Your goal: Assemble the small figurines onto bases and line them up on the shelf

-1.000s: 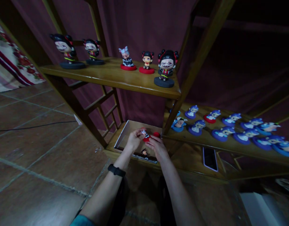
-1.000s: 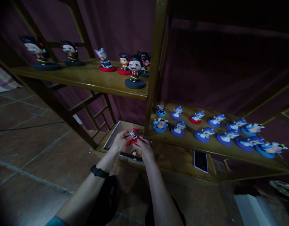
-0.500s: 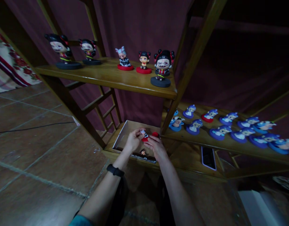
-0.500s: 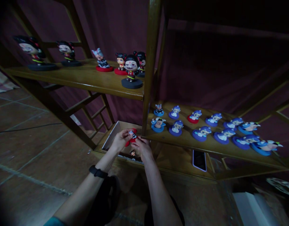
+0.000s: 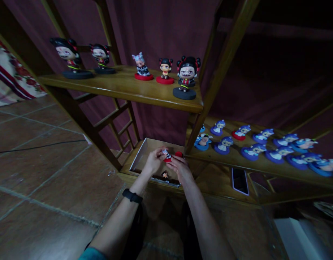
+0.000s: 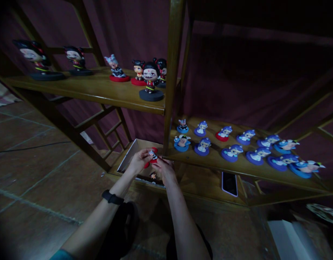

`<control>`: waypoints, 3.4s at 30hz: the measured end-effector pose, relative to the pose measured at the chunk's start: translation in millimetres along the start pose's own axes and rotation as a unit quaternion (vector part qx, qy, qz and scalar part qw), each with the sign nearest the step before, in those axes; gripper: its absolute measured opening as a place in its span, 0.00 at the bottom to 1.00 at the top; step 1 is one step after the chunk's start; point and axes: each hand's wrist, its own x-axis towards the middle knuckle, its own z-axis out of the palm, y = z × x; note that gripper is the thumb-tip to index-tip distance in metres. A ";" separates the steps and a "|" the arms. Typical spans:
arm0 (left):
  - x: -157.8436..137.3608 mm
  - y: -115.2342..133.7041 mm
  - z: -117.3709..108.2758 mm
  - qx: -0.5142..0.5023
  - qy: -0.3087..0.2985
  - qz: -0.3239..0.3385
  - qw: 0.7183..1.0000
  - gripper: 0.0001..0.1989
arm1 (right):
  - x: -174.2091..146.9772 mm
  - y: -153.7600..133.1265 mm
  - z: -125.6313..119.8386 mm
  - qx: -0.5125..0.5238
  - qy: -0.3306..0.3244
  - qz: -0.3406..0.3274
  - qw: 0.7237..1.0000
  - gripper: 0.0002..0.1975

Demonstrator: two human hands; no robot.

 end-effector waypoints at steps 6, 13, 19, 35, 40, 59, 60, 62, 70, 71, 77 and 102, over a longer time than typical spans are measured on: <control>-1.4 2.4 -1.6 0.023 -0.038 0.011 0.999 0.16 | -0.8 0.9 0.2 -0.005 0.006 -0.008 1.000 0.14; -8.3 3.6 -3.6 0.078 -0.068 0.053 0.993 0.13 | -5.4 -0.1 1.1 0.001 0.027 0.004 1.000 0.15; -8.6 0.3 -5.5 0.140 -0.087 0.086 0.983 0.13 | -4.0 5.6 -2.0 -0.004 0.037 0.009 0.999 0.14; -17.4 13.2 -5.9 -0.079 -0.015 -0.109 0.991 0.21 | 5.5 10.2 -6.7 0.025 -0.004 -0.006 1.000 0.13; -20.8 5.8 -5.0 -0.140 -0.038 -0.185 0.972 0.17 | 5.3 10.4 -4.8 -0.030 -0.023 -0.033 0.999 0.14; -17.0 -5.7 1.5 -0.156 0.063 -0.206 0.964 0.11 | 23.4 23.1 -21.4 -0.383 0.017 -0.209 0.900 0.09; -16.9 -5.9 0.2 -0.158 0.064 -0.213 0.962 0.11 | 23.7 23.1 -21.6 -0.389 0.015 -0.207 0.898 0.09; -16.5 -5.9 -2.3 -0.162 0.066 -0.226 0.958 0.10 | 24.2 22.9 -21.8 -0.396 0.017 -0.204 0.895 0.10; -16.9 -5.5 -9.0 -0.186 0.039 -0.246 0.950 0.10 | 21.8 21.1 -24.3 -0.346 0.016 -0.192 0.918 0.08; -17.0 -5.8 -9.6 -0.187 0.039 -0.249 0.950 0.10 | 21.2 20.9 -24.3 -0.345 0.014 -0.189 0.919 0.08; -18.3 -5.6 -12.9 -0.179 0.037 -0.261 0.948 0.10 | 17.2 21.6 -22.3 -0.370 0.008 -0.197 0.908 0.09; -18.7 -4.4 -22.8 -0.211 0.048 -0.262 0.941 0.10 | 20.9 32.1 -20.0 -0.232 -0.003 -0.147 0.962 0.07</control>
